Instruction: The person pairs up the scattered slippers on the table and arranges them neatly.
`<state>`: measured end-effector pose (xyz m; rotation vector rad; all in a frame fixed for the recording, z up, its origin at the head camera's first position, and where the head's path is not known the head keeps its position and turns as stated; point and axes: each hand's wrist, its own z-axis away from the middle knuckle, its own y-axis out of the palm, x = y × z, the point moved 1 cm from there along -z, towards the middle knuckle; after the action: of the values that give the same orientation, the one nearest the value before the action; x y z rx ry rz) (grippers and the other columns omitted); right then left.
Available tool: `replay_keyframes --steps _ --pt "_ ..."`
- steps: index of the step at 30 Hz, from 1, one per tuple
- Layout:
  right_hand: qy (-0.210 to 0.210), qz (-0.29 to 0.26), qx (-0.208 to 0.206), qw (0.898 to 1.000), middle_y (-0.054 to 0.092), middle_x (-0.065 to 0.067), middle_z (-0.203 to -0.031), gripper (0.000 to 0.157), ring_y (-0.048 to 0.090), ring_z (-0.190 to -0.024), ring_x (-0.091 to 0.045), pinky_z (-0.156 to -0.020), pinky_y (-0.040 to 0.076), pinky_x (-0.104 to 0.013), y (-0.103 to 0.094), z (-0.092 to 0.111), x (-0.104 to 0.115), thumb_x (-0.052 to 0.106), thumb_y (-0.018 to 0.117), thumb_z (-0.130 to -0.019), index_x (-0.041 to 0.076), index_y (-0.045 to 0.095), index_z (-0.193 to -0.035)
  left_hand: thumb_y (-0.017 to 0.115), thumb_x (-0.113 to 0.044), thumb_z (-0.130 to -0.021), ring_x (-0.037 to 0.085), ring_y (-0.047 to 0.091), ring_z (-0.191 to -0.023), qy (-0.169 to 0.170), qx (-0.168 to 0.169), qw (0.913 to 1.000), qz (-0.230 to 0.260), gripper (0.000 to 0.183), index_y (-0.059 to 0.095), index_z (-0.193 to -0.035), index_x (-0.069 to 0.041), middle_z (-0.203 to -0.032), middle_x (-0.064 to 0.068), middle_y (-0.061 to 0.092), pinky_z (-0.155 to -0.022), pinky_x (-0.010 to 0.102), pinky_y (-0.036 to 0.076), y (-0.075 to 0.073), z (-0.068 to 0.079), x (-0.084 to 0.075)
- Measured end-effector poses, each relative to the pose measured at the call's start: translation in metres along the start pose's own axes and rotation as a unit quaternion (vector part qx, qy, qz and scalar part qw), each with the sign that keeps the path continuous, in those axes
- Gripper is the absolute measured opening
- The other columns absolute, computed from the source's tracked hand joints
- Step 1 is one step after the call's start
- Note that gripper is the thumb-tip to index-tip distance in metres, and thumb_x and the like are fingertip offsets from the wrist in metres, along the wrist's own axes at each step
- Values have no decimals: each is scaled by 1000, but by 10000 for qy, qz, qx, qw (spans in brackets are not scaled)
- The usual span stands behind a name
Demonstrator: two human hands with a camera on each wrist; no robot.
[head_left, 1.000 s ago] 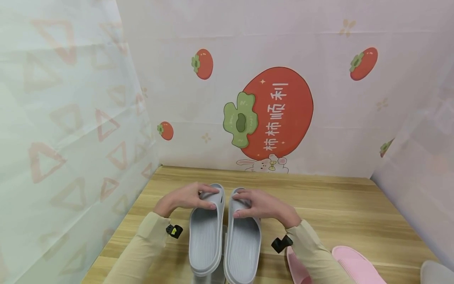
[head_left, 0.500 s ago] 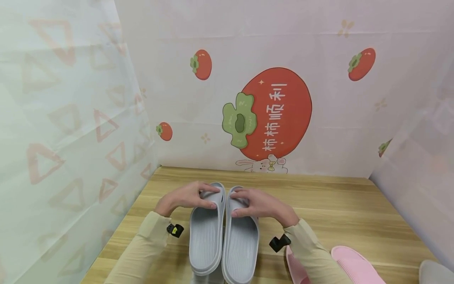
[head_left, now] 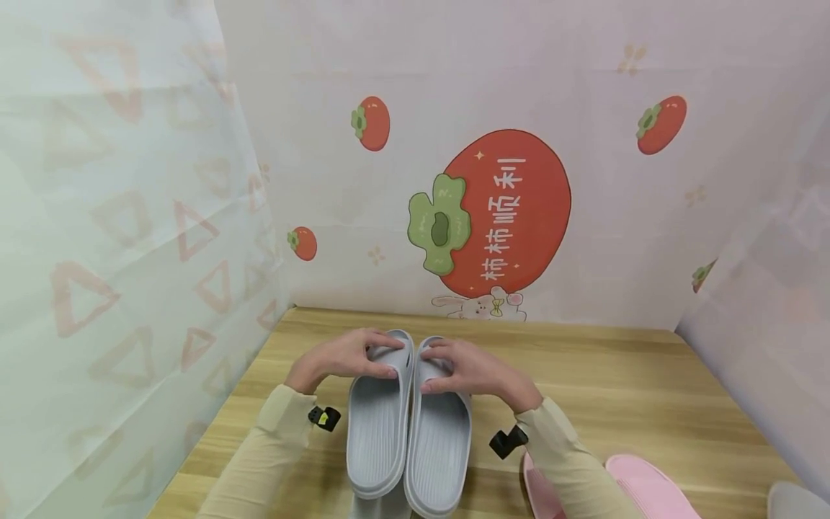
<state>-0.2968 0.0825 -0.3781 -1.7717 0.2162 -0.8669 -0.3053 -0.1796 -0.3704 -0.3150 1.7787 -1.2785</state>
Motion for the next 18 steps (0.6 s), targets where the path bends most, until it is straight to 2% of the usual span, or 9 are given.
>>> replay_keyframes --steps 9,18 --pt "-233 269 35 9994 60 -12 -134 61 59 -119 -26 -99 49 -44 -3 -11 5 50 71 -85 8 63 -129 75 -41 -83 28 55 -125 81 -119 9999 9 57 63 -133 -16 -137 12 58 -100 45 45 1 3 2" --pt "21 379 46 9993 59 -14 -134 62 57 -119 -29 -100 47 -46 -7 -19 6 51 70 -85 8 63 -130 74 -38 -85 27 54 -125 98 -23 9999 -140 57 61 -134 -13 -138 12 57 -104 44 43 -5 -10 -3"
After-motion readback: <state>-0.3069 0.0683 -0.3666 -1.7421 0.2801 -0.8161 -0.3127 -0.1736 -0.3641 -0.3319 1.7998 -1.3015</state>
